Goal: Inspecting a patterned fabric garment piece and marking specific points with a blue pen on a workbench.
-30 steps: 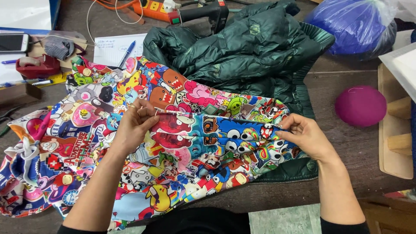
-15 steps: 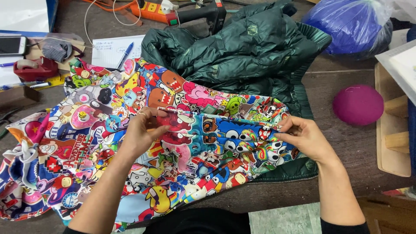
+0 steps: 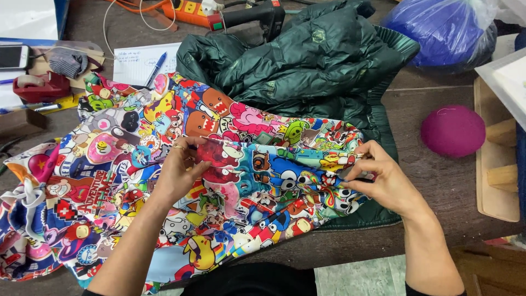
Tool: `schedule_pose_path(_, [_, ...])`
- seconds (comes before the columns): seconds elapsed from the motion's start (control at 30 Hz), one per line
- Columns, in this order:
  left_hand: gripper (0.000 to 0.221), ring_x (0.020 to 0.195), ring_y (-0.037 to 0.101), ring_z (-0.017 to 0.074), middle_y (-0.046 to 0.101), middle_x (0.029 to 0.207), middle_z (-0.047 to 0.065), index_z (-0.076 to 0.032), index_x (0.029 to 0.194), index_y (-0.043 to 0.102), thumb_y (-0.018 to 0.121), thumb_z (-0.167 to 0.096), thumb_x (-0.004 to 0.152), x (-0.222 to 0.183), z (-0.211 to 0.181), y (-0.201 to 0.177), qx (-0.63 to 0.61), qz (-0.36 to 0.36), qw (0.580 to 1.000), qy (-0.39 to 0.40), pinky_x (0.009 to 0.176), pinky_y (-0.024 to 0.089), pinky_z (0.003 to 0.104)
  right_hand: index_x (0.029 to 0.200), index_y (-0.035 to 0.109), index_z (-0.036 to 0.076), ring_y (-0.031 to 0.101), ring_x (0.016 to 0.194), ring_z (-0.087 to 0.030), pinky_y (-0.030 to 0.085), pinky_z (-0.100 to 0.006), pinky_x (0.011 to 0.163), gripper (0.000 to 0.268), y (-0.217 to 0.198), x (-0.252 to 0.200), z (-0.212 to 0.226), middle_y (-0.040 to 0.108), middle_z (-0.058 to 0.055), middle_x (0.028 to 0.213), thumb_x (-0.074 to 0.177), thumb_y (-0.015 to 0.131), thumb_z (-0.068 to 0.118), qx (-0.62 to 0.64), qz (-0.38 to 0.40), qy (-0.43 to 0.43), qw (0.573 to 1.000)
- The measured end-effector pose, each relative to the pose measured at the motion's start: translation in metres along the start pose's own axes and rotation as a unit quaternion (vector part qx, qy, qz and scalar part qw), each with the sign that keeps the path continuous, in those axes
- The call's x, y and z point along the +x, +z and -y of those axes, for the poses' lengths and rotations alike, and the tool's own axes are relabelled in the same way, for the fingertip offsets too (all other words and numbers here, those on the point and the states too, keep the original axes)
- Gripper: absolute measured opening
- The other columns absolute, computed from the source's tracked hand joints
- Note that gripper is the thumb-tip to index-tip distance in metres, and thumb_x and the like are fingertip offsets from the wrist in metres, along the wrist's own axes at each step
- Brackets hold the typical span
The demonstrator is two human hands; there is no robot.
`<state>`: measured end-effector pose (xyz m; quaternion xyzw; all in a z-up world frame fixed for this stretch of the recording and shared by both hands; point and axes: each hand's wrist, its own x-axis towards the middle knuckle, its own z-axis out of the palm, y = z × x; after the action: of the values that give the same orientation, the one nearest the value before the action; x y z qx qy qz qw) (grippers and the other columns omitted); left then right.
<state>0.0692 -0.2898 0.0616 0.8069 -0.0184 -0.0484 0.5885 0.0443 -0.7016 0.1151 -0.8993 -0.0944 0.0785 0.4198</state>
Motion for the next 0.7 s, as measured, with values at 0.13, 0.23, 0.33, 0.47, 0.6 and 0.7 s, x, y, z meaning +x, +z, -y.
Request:
schedule_pose_path(0.13, [0.051,0.092,0.061,0.041,0.05,0.107,0.024,0.002,0.125,0.052,0.066,0.013,0.078,0.0,-0.008,-0.001,0.032,0.004,0.999,0.016,0.078,0.055,0.048,0.073,0.077,0.008,0.059,0.094,-0.024,0.047,-0.043,0.091,0.014,-0.001,-0.004,0.008,0.054,-0.009,0.109,0.066,0.079,-0.003,0.014,0.015,-0.022,1.0])
schedule_pose_path(0.23, [0.056,0.092,0.059,0.0393,0.049,0.109,0.024,-0.002,0.131,0.051,0.062,0.015,0.078,0.002,-0.006,-0.003,0.085,0.008,0.996,0.039,0.077,0.055,0.05,0.073,0.075,0.007,0.061,0.102,-0.031,0.045,-0.046,0.094,0.013,0.0,-0.004,0.012,0.056,-0.013,0.114,0.066,0.078,-0.003,0.011,0.023,-0.034,0.999])
schedule_pose_path(0.33, [0.062,0.095,0.058,0.0489,0.047,0.11,0.025,-0.006,0.133,0.052,0.059,0.019,0.077,0.005,-0.002,0.002,0.143,0.007,0.988,0.058,0.076,0.054,0.055,0.073,0.074,0.007,0.061,0.108,-0.032,0.044,-0.046,0.097,0.015,0.002,-0.004,0.012,0.058,-0.012,0.118,0.064,0.077,-0.005,0.012,0.031,-0.06,0.998])
schedule_pose_path(0.47, [0.071,0.107,0.053,0.0357,0.052,0.115,0.016,-0.014,0.136,0.053,0.069,0.006,0.069,0.013,-0.007,0.033,0.421,-0.041,0.892,0.158,0.084,0.044,0.045,0.072,0.071,0.007,0.06,0.111,-0.035,0.045,-0.048,0.097,0.015,0.009,-0.006,0.012,0.058,-0.013,0.12,0.066,0.074,-0.006,0.015,0.033,-0.066,0.997])
schedule_pose_path(0.6, [0.056,0.114,0.052,0.035,0.061,0.113,0.016,-0.009,0.125,0.062,0.078,-0.009,0.071,0.033,-0.039,0.097,0.325,0.034,0.893,0.311,0.097,0.039,0.049,0.071,0.07,0.007,0.061,0.111,-0.034,0.045,-0.048,0.097,0.013,0.012,-0.008,0.015,0.059,-0.011,0.118,0.068,0.073,-0.005,0.006,0.028,-0.063,0.998])
schedule_pose_path(0.7, [0.075,0.123,0.046,0.0365,0.055,0.121,0.016,-0.009,0.134,0.049,0.083,-0.033,0.072,0.041,-0.061,0.142,0.246,0.146,0.889,0.357,0.103,0.034,0.061,0.072,0.069,0.008,0.061,0.112,-0.034,0.046,-0.05,0.094,0.014,0.015,-0.011,0.014,0.058,-0.01,0.116,0.068,0.074,-0.005,0.006,0.018,-0.073,0.997])
